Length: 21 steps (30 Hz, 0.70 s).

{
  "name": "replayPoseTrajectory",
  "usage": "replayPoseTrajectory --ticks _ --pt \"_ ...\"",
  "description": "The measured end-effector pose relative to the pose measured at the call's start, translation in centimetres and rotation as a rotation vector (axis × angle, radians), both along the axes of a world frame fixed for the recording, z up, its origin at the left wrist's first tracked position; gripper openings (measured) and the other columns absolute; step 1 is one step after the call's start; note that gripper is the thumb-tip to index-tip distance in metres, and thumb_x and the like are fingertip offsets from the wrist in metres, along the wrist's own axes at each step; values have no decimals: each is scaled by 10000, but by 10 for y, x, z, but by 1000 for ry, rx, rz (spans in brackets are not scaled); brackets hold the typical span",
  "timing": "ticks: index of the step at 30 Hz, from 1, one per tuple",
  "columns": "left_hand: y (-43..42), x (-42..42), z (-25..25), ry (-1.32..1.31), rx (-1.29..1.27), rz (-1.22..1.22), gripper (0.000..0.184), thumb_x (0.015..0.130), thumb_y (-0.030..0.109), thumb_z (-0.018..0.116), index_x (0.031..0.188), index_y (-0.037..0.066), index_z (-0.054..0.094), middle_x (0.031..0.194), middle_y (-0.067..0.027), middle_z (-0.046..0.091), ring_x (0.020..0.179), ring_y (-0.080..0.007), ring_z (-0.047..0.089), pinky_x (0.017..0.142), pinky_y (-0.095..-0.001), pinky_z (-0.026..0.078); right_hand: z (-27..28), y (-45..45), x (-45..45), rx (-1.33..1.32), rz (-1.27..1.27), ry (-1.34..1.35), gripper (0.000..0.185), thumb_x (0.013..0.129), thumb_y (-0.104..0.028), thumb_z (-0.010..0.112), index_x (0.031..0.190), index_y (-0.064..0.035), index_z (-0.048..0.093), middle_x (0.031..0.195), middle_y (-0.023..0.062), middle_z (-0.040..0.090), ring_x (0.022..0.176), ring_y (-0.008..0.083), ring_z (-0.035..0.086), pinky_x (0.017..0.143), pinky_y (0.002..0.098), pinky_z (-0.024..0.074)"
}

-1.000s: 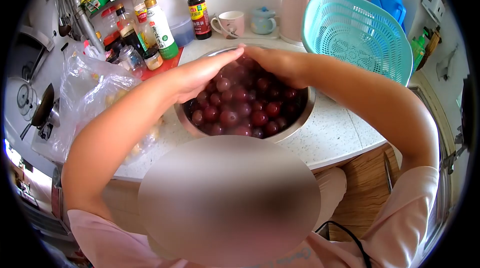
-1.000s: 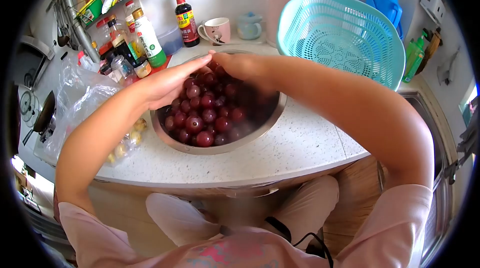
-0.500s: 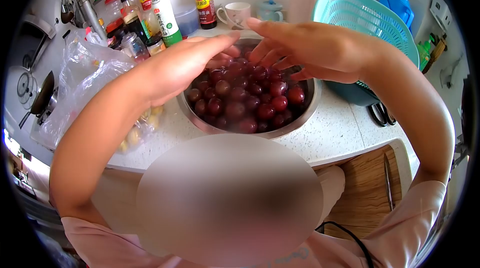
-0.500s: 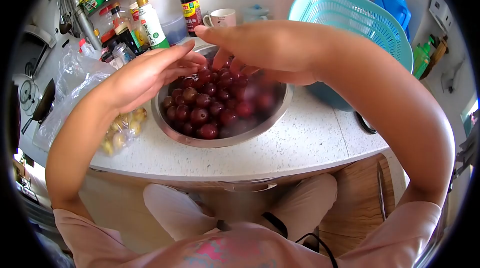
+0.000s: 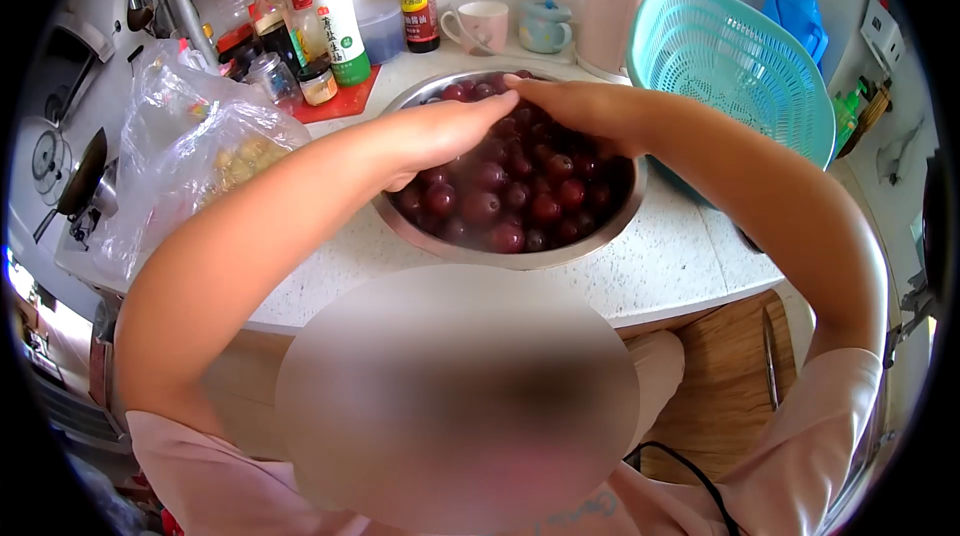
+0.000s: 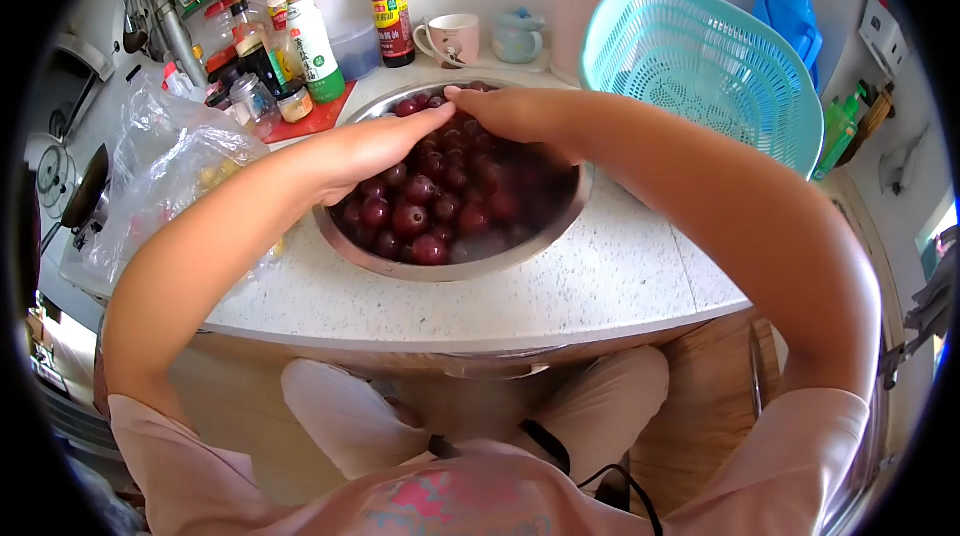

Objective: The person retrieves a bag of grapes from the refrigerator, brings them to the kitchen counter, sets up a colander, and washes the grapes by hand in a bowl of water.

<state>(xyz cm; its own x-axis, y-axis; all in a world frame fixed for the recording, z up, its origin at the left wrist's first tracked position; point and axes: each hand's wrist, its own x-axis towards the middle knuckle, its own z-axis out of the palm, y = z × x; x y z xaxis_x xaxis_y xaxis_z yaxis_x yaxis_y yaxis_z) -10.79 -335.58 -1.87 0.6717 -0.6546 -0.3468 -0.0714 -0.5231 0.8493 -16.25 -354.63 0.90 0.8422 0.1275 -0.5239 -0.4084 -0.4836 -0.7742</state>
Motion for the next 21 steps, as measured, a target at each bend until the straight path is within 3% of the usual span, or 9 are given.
replayPoseTrajectory --ticks 1,4,7,10,14,16,19,21 --pt "-5 -2 1 -63 42 46 729 1035 613 390 1557 105 388 1598 -103 394 1472 -242 338 1216 -367 224 0 6 2 -153 -99 -28 777 1004 -710 330 1578 -186 343 1617 106 359 1481 275 358 1226 486 258" --pt "-9 5 -4 -128 -71 49 703 1032 628 375 1491 103 468 1467 -100 520 1383 -224 420 1176 -362 276 9 7 -7 -13 -59 -49 791 996 -729 313 1575 -192 349 1630 104 334 1491 260 334 1227 476 249" --pt "-4 3 4 -74 -166 11 683 1022 652 382 1318 75 597 1273 -72 591 1229 -194 486 1102 -357 335 -4 -7 5 93 52 -66 823 978 -760 303 1571 -192 360 1649 104 297 1500 279 310 1220 490 243" --pt "6 4 15 -46 -142 6 687 1008 677 399 1136 55 662 1123 -62 584 1121 -184 496 1052 -341 352 4 -16 -1 58 -62 -106 812 994 -740 298 1555 -161 386 1630 118 322 1456 311 361 1177 511 298" --pt "19 -5 27 -81 -244 -57 690 1016 659 402 1105 39 692 1169 -73 616 1153 -185 490 1075 -325 320 26 -13 -18 80 -8 -192 766 1013 -698 353 1486 -109 476 1505 135 454 1335 298 445 1095 502 383" --pt "26 -22 44 -140 -163 -108 668 1023 643 407 1134 61 715 1225 -60 622 1207 -186 483 1086 -330 317 34 -12 -27 28 77 -260 744 1015 -682 393 1432 -82 536 1423 137 519 1272 272 477 1049 476 431" --pt "34 -41 59 -184 -96 -150 639 1029 627 422 1161 78 722 1254 -55 633 1249 -194 495 1096 -344 325 52 -7 -42 24 171 -279 820 959 -714 488 1357 -3 576 1378 168 529 1256 301 481 1011 497 472" --pt "43 -44 65 -174 -78 -191 619 1034 613 432 1177 86 723 1273 -53 639 1265 -204 510 1103 -363 339 63 -4 -55 -10 153 -292 794 957 -697 515 1295 16 600 1277 146 570 1147 269 531 941 455 511"
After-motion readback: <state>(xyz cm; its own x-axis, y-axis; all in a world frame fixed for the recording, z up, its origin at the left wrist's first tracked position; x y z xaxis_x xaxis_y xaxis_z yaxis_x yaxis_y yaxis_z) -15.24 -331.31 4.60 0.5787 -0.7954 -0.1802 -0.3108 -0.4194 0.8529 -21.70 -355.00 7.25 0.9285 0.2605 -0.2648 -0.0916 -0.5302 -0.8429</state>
